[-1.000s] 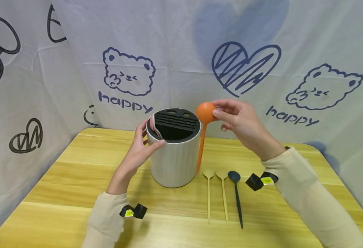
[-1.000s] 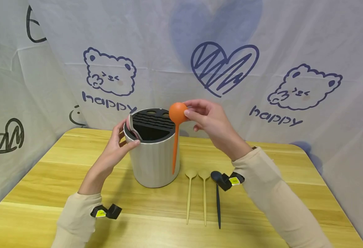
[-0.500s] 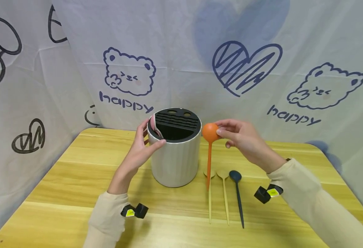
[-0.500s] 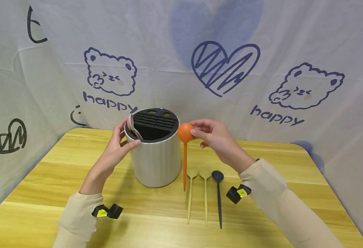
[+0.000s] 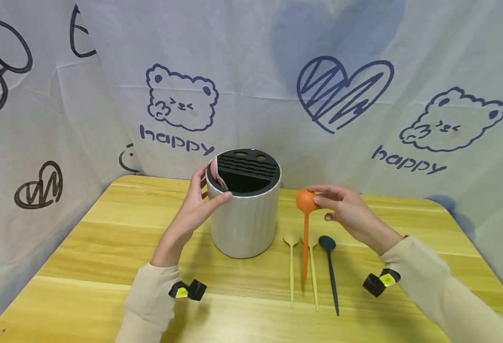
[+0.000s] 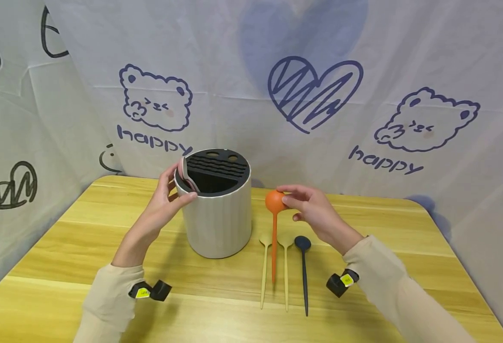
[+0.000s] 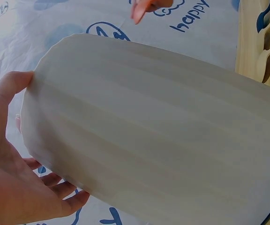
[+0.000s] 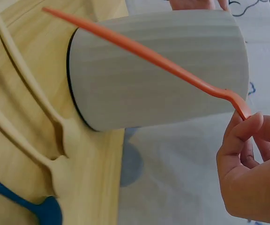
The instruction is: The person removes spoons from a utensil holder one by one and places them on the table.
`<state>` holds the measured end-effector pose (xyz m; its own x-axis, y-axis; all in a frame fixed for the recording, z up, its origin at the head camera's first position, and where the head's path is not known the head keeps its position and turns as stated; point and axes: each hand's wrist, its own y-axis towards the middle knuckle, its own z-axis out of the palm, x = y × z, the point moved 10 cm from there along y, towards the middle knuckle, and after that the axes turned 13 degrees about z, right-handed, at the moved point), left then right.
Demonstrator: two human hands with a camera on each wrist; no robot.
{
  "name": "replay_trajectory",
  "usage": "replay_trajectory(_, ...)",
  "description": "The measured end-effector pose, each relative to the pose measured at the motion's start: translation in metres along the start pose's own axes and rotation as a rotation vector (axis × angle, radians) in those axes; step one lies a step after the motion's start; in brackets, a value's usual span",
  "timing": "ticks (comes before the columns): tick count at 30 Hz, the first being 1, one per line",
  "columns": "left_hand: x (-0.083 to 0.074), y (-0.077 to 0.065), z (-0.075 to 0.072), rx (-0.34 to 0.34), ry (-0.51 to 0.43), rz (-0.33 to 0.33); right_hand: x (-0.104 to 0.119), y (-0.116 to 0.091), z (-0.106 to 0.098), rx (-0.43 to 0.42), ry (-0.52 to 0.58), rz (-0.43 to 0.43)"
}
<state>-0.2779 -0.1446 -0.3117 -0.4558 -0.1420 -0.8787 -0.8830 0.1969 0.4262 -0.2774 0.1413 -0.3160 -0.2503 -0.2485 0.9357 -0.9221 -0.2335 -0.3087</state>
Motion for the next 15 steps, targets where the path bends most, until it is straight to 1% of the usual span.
replay_trajectory(8, -0.001, 0.001, 0.000, 0.001, -0.001, -0.005, -0.020, 0.004, -0.014, 0.057, 0.141, 0.031)
replay_trajectory(15, -0.002, 0.001, 0.000, 0.001, -0.009, 0.006, -0.028, 0.005, -0.015, 0.076, 0.135, 0.034)
